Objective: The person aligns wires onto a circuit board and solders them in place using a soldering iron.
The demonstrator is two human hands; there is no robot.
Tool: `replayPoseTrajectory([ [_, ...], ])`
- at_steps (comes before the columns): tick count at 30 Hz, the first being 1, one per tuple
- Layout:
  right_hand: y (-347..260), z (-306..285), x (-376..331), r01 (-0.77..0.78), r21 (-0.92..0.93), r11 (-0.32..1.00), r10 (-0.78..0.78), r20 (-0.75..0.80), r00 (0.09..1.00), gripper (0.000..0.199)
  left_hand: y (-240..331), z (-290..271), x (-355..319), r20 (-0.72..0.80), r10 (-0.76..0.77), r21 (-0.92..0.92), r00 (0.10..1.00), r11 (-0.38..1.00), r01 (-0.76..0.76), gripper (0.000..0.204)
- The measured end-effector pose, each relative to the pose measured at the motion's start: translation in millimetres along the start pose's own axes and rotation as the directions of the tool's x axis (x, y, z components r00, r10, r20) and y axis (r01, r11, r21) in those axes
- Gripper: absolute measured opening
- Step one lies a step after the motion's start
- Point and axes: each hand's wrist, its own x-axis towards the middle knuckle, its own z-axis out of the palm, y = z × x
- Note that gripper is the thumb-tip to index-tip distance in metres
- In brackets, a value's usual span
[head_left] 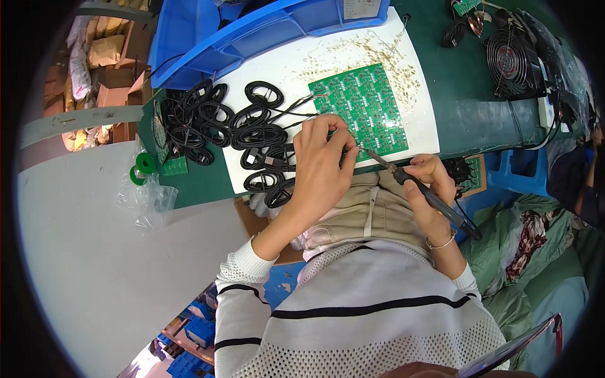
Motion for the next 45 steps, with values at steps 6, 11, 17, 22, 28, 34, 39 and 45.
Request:
replayPoseTrajectory([
  [6,-4.7,-2.2,4.6,0.112,-0.12,0.986,-0.109,0.025,0.994,0.017,1.1,-0.4,0.5,-0.005,0.01,0.01,1.0,1.0,-0.01,0.009],
  [11,0.6,-3.0,3.7,0.097,-0.077,0.992,-0.094,0.037,0.995,0.018,-0.3,-0.1,1.0,0.002,0.004,0.021,1.0,1.0,-0.004,0.009],
  [17,7.3,-4.3,-0.5,0.132,-0.019,0.991,-0.133,-0.086,0.987,0.016,-0.2,-0.6,0.4,0.01,0.002,0.023,1.0,1.0,-0.003,0.009],
  [22,8.2,-4.1,0.6,0.05,0.063,0.997,-0.044,-0.098,0.994,0.016,-0.2,-1.2,3.6,0.021,-0.005,0.019,1.0,1.0,0.005,0.009],
  [28,2.0,-5.6,-0.3,-0.041,0.142,0.989,0.06,-0.133,0.989,0.016,3.6,-5.8,7.0,0.008,0.011,-0.03,1.0,1.0,-0.01,0.009],
  [34,7.1,-3.9,26.9,-0.046,0.196,0.979,0.081,-0.176,0.981,0.014,0.0,-6.1,-0.8,-0.018,-0.035,-0.093,0.999,0.995,0.033,0.009],
  [39,6.6,-5.1,62.4,-0.03,0.209,0.978,0.084,-0.252,0.964,0.014,-2.4,-5.2,1.2,-0.034,0.005,-0.112,0.999,0.994,-0.009,0.008],
  [45,18.8,-5.7,101.4,0.06,0.149,0.987,-0.013,-0.298,0.954,0.009,-3.2,-4.1,3.9,-0.034,0.001,-0.101,0.999,0.995,-0.004,0.007],
])
